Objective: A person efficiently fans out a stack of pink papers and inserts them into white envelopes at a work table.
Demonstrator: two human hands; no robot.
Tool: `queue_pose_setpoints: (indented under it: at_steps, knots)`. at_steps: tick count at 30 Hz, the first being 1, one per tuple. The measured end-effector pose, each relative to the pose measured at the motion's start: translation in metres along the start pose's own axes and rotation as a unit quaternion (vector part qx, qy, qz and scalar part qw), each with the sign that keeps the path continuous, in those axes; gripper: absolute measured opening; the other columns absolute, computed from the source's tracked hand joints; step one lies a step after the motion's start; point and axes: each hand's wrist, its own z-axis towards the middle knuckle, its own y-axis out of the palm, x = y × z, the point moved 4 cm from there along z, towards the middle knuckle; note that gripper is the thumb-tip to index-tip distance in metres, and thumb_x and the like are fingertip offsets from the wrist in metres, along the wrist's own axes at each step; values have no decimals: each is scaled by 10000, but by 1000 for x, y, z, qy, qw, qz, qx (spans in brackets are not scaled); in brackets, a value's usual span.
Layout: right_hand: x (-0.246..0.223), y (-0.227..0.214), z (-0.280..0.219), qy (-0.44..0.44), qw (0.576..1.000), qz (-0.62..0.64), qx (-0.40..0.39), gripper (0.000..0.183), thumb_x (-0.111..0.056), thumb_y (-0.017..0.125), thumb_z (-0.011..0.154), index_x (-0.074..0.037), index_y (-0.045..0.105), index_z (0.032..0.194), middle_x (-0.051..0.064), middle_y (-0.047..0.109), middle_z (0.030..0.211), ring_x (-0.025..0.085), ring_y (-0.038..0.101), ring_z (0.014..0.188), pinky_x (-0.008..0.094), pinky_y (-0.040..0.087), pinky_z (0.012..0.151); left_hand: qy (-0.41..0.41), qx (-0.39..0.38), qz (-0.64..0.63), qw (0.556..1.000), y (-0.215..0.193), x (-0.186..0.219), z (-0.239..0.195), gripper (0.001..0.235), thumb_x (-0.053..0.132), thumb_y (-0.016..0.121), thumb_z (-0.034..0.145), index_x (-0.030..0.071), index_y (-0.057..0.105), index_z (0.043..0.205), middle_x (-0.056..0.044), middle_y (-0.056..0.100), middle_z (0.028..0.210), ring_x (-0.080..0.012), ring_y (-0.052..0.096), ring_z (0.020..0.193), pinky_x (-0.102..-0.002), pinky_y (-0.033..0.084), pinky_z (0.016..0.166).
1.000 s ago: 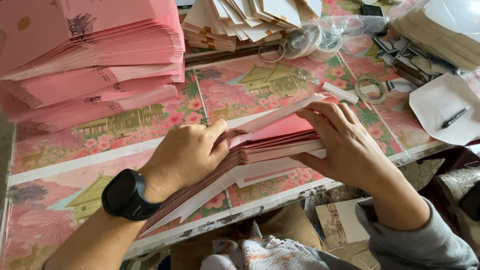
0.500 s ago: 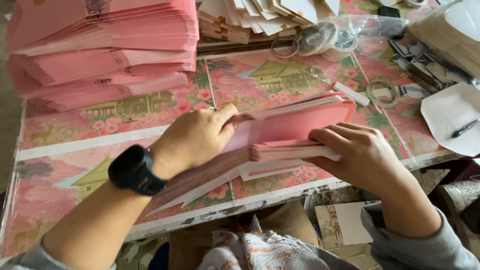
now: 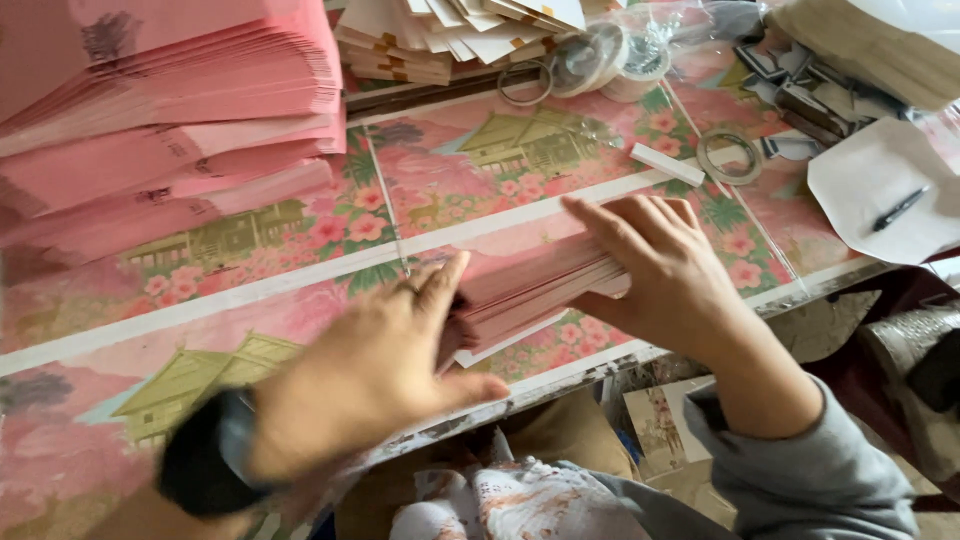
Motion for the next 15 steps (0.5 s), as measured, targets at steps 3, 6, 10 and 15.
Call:
queue_pose_setpoints:
  at_steps: [3, 6, 10, 15]
  knots:
    - [2, -8, -10, -18, 998, 62, -12, 777, -314, 758, 790, -106, 384, 1438, 132, 565, 1151, 308, 540, 985, 413, 390, 819, -3, 30, 89, 996, 15, 8, -6, 916, 273, 655, 771, -53, 158, 1468, -219, 572, 1101, -373, 598, 898, -457, 493, 754]
    - [27, -6, -32, 137, 967, 203, 66, 808, -250, 830, 653, 29, 466, 1318, 188, 540, 1314, 324, 505, 1244, 423, 369, 1063, -79, 4, 123, 989, 10, 4, -7, 799, 469, 432, 917, -55, 182, 1467, -259, 501, 1269, -399, 610, 934, -525, 466, 801]
    - [23, 20, -42, 161, 916, 367, 17, 1062, -130, 804, 688, -27, 99, 1475, 186, 315, 1493, 283, 421, 1318, 375, 389, 1061, -125, 69, 234, 962, 33, -1, 2, 1155, 741, 566, 708, -59, 199, 1455, -240, 349, 1443, -338, 381, 1293, -477, 308, 1022]
    - [34, 11, -54, 135, 890, 427, 82, 881, -199, 611, 851, -66, 39, 1508, 220, 248, 1542, 286, 204, 1474, 443, 129, 1226, -95, 116, 308, 939, 19, 5, 4, 1154, 739, 516, 676, -46, 213, 1466, -256, 322, 1479, -341, 320, 1376, -515, 261, 1087]
